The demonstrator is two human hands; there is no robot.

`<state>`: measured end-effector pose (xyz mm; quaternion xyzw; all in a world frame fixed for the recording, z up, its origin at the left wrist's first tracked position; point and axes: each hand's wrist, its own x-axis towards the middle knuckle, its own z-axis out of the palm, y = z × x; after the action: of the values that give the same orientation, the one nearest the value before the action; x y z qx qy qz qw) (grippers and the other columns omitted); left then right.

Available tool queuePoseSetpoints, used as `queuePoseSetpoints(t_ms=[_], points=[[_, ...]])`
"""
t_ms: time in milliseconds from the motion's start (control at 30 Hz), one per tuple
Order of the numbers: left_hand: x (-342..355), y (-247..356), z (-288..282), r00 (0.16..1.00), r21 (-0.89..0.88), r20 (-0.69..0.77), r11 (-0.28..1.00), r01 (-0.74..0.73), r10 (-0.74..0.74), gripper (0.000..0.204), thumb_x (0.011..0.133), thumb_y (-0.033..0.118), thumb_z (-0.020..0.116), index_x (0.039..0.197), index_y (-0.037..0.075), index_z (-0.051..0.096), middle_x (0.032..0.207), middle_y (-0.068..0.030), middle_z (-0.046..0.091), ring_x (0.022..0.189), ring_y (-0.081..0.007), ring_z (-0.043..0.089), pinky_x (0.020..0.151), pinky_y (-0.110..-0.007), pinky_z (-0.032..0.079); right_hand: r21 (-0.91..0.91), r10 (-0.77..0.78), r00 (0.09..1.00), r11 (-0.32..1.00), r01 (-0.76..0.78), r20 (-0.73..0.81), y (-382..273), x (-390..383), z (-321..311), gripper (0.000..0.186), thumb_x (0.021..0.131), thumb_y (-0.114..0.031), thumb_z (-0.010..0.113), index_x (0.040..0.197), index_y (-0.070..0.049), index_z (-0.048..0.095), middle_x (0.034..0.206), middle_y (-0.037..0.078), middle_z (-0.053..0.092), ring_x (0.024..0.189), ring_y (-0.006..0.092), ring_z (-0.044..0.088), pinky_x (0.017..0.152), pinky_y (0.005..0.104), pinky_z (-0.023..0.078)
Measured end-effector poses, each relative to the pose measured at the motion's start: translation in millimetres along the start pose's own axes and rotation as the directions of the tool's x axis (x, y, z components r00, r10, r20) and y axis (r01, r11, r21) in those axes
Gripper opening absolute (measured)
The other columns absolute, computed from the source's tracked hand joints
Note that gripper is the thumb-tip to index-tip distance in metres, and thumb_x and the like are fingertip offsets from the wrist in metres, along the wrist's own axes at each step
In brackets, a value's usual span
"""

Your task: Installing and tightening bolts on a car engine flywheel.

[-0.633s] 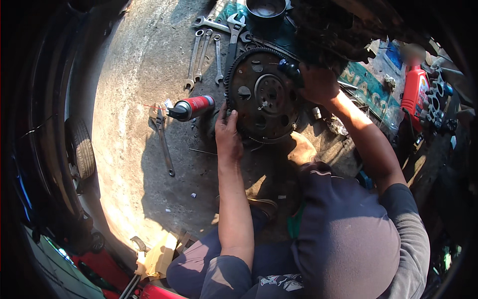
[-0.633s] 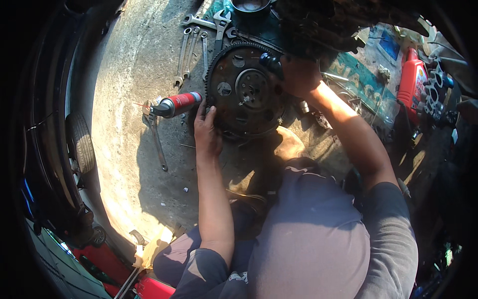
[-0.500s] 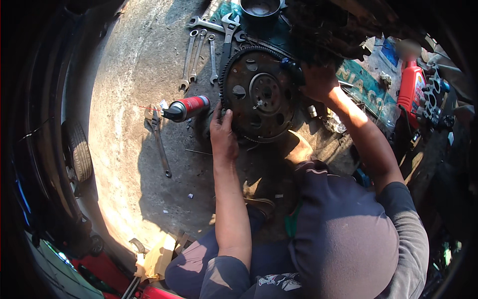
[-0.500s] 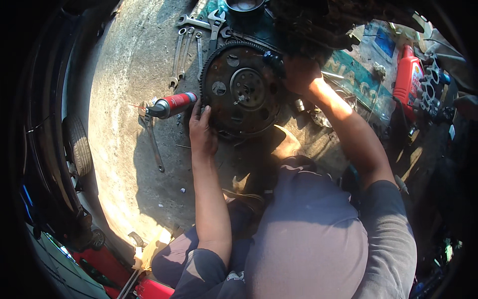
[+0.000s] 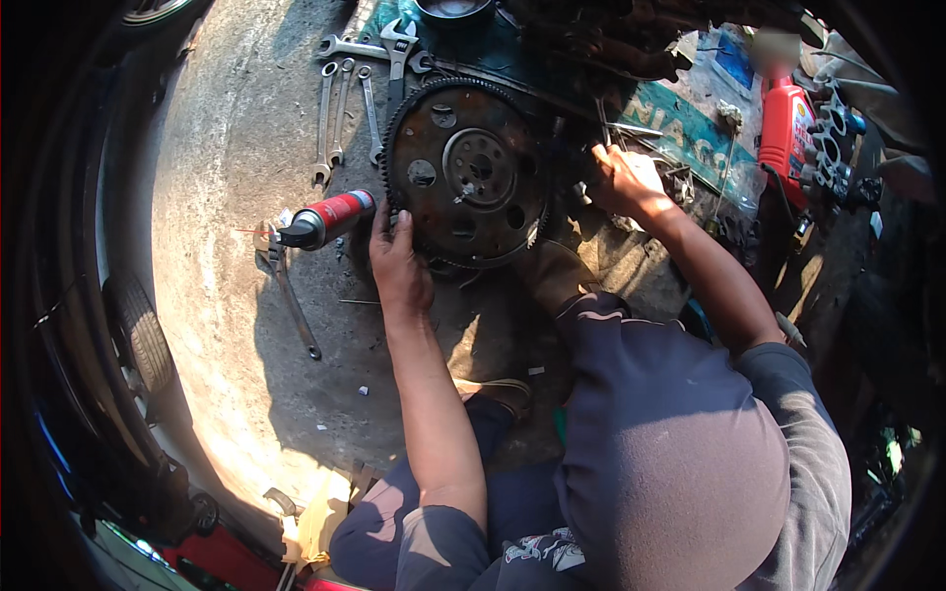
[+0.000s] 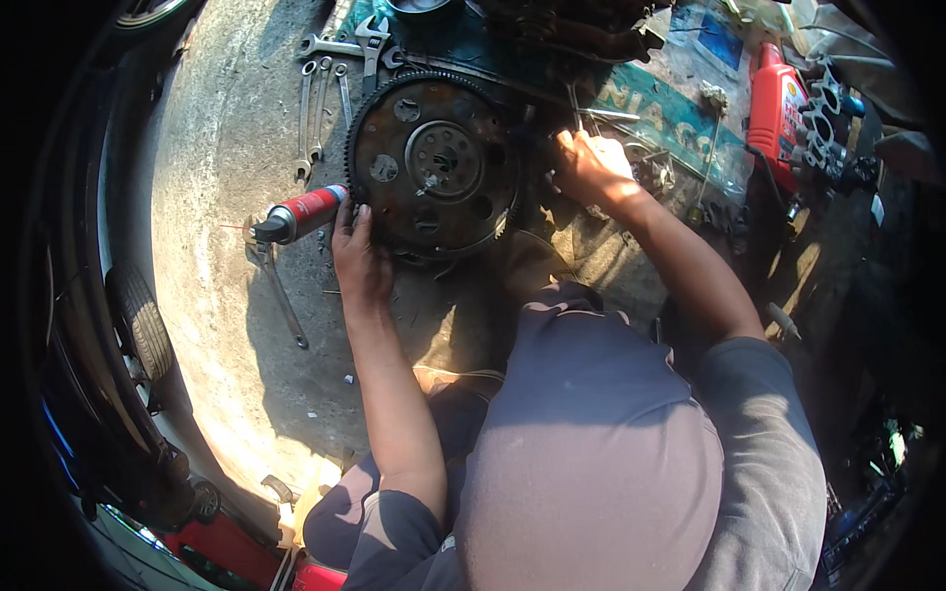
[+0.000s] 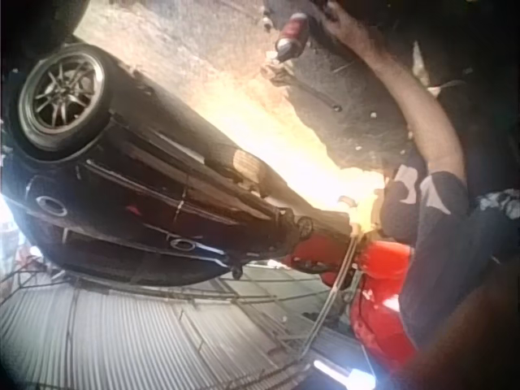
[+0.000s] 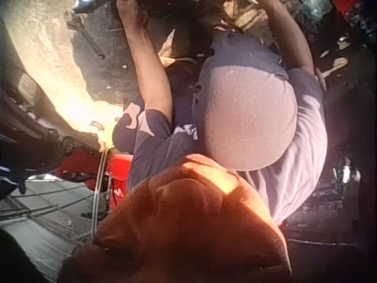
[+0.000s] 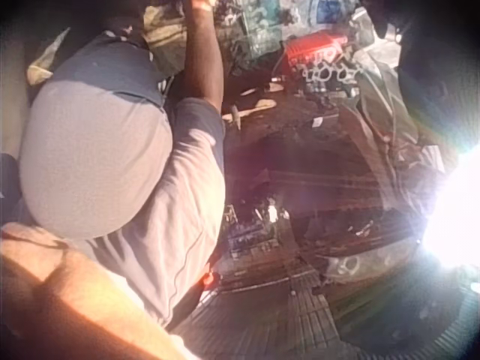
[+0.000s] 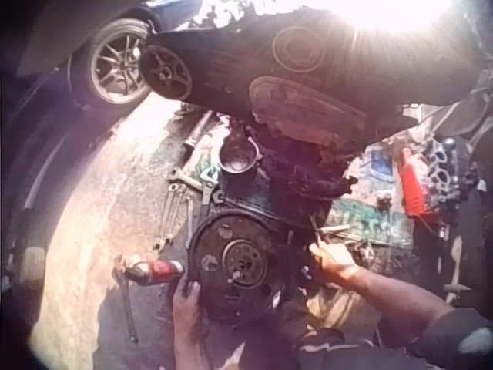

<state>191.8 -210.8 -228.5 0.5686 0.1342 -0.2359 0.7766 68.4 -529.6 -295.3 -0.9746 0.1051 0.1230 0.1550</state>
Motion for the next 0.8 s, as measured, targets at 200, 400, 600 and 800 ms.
queuePoseSetpoints(t_ms=[200,400,600,800], points=[[6.5,-0.9,2.0,1.0,-0.004,-0.01,1.0,0.005,-0.005,0.047,0.105,0.007,0.054,0.148,-0.006,0.041,0.135,-0.0172,0.06,0.119,-0.023,0.063,0.103,-0.036,0.052,0.014,0.109,0.991,0.994,-0.11,0.083,-0.6,-8.8,2.4,0.057,0.077,-0.032,0.074,0.125,-0.003,0.058,0.105,0.023,0.067,0.092,0.0388,0.069,0.076,0.0468,0.056],[27.9,2.7,-4.6,1.0,0.019,0.013,1.0,-0.013,0.013,0.043,0.106,0.007,0.052,0.146,-0.007,0.043,0.131,-0.0168,0.063,0.114,-0.0228,0.065,0.099,-0.035,0.054,0.052,-0.007,1.0,0.999,0.007,0.008,-16.4,-66.4,17.1,0.074,0.076,-0.036,0.078,0.135,0.003,0.054,0.107,0.022,0.068,0.088,0.0373,0.07,0.075,0.0459,0.058],[34.1,17.4,7.8,1.0,0.052,-0.009,0.998,-0.028,0.028,0.04,0.106,0.008,0.052,0.143,-0.006,0.046,0.129,-0.0172,0.063,0.111,-0.0231,0.066,0.097,-0.035,0.055,0.134,-0.053,0.999,0.99,0.052,0.0,-38.2,-82.0,17.0,0.079,0.079,-0.039,0.073,0.144,-0.001,0.05,0.106,0.02,0.067,0.092,0.0337,0.07,0.079,0.0421,0.057],[30.2,25.1,27.3,1.0,0.084,0.019,0.996,-0.008,0.006,0.042,0.104,0.011,0.058,0.14,-0.007,0.049,0.125,-0.0164,0.065,0.109,-0.0217,0.066,0.094,-0.035,0.055,0.236,-0.265,0.945,0.922,0.306,-0.19,-62.6,-88.1,-5.1,0.073,0.074,-0.031,0.078,0.137,0.0,0.056,0.101,0.017,0.066,0.079,0.032,0.068,0.069,0.0422,0.056]])
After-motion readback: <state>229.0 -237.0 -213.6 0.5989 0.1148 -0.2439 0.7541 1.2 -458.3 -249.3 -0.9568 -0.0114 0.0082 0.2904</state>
